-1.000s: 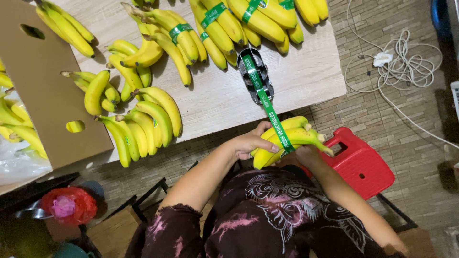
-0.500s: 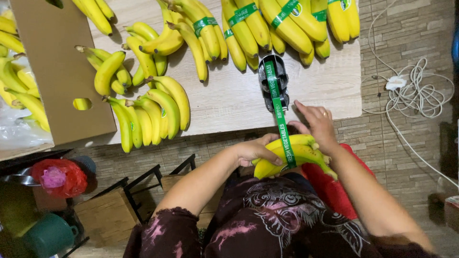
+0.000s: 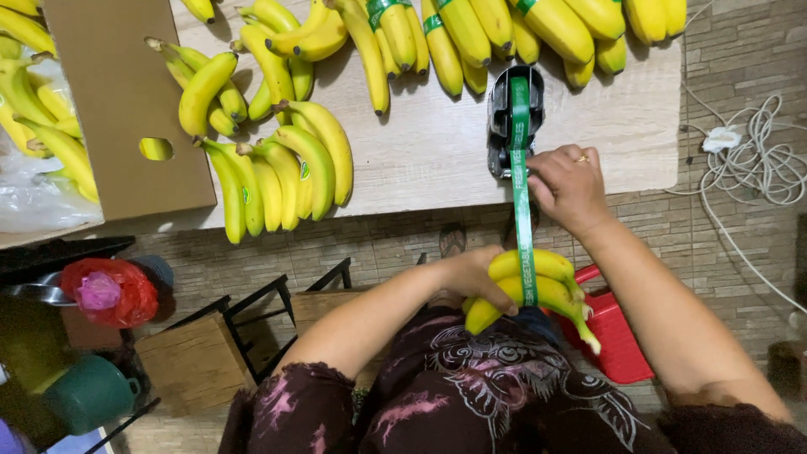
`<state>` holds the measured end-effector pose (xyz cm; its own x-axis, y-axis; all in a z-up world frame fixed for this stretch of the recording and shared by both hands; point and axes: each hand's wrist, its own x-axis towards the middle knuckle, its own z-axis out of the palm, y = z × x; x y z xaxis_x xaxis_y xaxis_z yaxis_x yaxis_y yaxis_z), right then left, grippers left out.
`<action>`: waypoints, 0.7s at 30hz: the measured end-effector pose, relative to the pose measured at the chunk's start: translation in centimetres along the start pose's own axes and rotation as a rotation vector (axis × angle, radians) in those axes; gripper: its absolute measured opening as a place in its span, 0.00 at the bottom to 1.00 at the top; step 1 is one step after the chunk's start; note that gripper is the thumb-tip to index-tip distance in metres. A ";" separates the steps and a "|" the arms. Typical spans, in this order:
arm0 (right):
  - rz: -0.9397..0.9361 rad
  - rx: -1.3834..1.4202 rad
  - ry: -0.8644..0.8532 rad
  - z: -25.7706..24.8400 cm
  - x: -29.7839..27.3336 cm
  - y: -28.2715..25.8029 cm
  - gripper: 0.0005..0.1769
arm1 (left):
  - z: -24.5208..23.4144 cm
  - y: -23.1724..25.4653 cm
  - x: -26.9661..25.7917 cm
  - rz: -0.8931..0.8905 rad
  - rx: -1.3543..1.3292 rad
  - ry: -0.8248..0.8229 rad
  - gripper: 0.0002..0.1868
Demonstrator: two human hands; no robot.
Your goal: Taping the stems of banana bunches using a manual tape dispenser on a packaging table.
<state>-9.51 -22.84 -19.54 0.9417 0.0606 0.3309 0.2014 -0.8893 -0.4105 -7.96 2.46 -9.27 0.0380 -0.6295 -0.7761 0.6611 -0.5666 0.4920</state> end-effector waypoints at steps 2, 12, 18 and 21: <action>0.038 -0.011 0.003 0.0 0.0 -0.1 0.12 | 0.5 -1.4 -0.2 0.040 0.034 -0.120 0.47; 0.109 -0.037 0.076 0.4 -0.1 -1.8 0.12 | 0.7 -3.2 -1.9 -0.008 0.247 -0.153 0.51; 0.845 0.455 0.076 -0.9 0.3 -6.2 0.13 | -0.3 -4.1 -0.9 -0.014 0.323 -0.122 0.50; 0.979 0.796 0.061 -1.7 0.8 -8.2 0.03 | -0.5 -4.6 -0.3 0.023 0.335 -0.101 0.50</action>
<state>-10.84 -16.30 -14.49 0.7784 -0.5068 -0.3705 -0.4455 -0.0302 -0.8948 -10.63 5.57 -11.53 -0.0350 -0.6843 -0.7283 0.3780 -0.6837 0.6242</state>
